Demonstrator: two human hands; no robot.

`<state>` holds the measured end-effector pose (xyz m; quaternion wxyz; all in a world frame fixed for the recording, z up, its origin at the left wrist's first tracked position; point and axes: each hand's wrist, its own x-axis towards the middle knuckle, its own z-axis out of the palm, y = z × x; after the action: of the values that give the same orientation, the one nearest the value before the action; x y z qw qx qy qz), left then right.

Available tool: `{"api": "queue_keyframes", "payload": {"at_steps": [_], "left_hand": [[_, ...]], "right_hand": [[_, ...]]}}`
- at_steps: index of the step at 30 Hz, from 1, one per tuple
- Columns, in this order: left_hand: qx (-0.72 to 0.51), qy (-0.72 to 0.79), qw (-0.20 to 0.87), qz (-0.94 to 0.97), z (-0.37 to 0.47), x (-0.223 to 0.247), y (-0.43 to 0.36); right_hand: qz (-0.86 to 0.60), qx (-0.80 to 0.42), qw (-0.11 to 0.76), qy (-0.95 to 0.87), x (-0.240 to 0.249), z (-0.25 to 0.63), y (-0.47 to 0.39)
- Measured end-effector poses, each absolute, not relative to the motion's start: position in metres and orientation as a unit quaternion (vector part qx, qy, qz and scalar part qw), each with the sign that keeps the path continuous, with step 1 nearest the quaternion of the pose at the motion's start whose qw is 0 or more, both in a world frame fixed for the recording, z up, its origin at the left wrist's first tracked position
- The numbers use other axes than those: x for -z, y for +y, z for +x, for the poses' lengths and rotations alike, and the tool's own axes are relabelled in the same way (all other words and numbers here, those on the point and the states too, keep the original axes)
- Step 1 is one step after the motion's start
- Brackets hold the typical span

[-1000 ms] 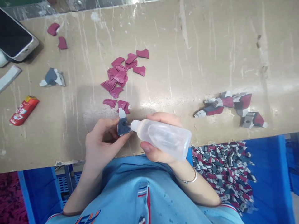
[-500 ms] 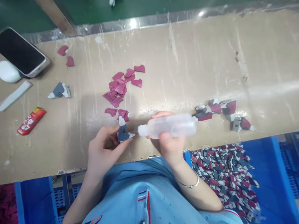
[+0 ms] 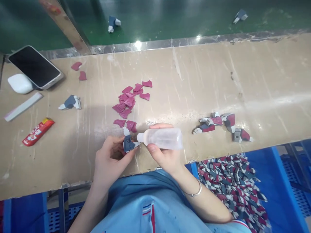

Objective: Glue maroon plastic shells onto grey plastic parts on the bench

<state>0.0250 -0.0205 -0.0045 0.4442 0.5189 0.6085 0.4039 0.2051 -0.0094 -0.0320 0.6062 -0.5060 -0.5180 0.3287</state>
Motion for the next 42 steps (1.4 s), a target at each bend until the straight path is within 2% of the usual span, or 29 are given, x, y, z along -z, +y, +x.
{"api": "queue_keyframes", "payload": {"at_steps": [7,15,17,19,22,26,31,34,38,40,42], "left_hand": [[-0.400,0.607,0.465,0.504,0.026,-0.003,-0.016],[-0.414,0.599,0.440,0.525,0.025,0.004,-0.020],[-0.414,0.598,0.433,0.533,0.024,0.006,-0.022],[-0.410,0.596,0.427,0.542,0.022,0.009,-0.023],[-0.435,0.582,0.411,0.550,0.021,0.012,-0.027],[-0.478,0.578,0.405,0.523,0.020,0.014,-0.032],[-0.502,0.607,0.407,0.463,0.017,0.009,-0.032],[-0.511,0.621,0.408,0.432,0.015,0.006,-0.030],[-0.495,0.635,0.400,0.438,0.010,0.008,-0.028],[-0.488,0.639,0.395,0.445,0.006,0.011,-0.029],[-0.484,0.638,0.390,0.454,0.004,0.013,-0.030]], "right_hand": [[-0.498,-0.253,0.583,-0.590,0.028,0.205,-0.001],[-0.509,-0.269,0.595,-0.561,0.033,0.207,-0.007],[-0.489,-0.338,0.615,-0.518,0.029,0.210,-0.004],[-0.448,-0.471,0.622,-0.437,0.024,0.219,0.006],[-0.387,-0.650,0.572,-0.318,0.017,0.244,0.027],[-0.336,-0.694,0.564,-0.295,0.016,0.276,0.045],[-0.400,-0.624,0.493,-0.455,0.013,0.256,0.034],[-0.441,-0.450,0.415,-0.656,0.008,0.225,0.032],[-0.368,-0.228,0.243,-0.868,0.005,0.203,0.053],[-0.339,-0.179,0.207,-0.900,0.006,0.202,0.064],[-0.330,-0.146,0.208,-0.909,0.008,0.205,0.069]]}}
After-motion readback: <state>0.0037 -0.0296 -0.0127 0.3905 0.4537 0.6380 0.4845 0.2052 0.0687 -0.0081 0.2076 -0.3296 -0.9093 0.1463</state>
